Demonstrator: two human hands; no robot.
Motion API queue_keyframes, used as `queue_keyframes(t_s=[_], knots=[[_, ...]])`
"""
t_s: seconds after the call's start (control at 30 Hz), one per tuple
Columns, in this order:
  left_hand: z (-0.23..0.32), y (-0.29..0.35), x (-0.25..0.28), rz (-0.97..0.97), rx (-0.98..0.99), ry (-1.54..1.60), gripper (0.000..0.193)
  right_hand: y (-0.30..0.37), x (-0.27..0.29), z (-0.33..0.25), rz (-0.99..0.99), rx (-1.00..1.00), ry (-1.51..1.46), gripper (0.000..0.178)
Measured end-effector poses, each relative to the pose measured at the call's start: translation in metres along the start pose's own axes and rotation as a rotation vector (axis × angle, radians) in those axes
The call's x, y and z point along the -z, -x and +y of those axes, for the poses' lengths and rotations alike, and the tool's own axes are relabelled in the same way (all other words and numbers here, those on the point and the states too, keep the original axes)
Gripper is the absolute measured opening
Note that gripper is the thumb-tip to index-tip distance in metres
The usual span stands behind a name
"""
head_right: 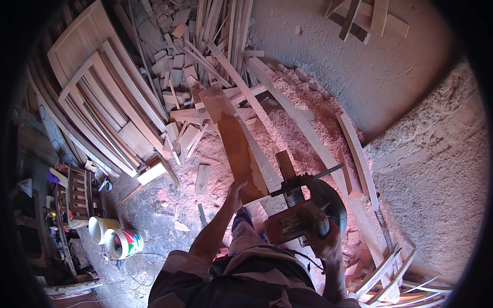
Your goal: The person measures and marks a wooden plank with a pencil and tape measure, then uses a circular saw to cut the plank into smaller pieces. The cut pieces are placed on the floor.
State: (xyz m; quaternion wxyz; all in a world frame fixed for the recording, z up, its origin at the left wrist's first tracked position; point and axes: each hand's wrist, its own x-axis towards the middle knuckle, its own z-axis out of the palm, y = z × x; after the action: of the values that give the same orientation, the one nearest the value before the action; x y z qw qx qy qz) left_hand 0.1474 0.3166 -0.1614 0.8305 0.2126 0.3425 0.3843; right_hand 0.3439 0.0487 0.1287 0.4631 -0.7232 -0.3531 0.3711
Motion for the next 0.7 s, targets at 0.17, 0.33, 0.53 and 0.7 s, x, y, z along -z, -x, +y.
queue_keyframes(t_s=[0.17,0.33,0.53,0.7], knots=[[-0.032,-0.004,-0.075,0.422,-0.284,-0.85,0.073,0.009,0.007,-0.017,0.009,-0.038,0.13,0.045],[-0.072,-0.015,-0.08,0.486,-0.35,-0.928,0.09,0.009,0.009,-0.006,0.019,-0.134,0.009,0.042],[-0.078,-0.006,-0.094,0.51,-0.296,-0.918,0.09,0.004,0.01,-0.004,0.054,-0.123,0.076,0.042],[-0.045,-0.036,-0.109,0.566,-0.292,-0.923,0.091,0.0,0.008,0.005,0.055,0.042,0.28,0.045]])
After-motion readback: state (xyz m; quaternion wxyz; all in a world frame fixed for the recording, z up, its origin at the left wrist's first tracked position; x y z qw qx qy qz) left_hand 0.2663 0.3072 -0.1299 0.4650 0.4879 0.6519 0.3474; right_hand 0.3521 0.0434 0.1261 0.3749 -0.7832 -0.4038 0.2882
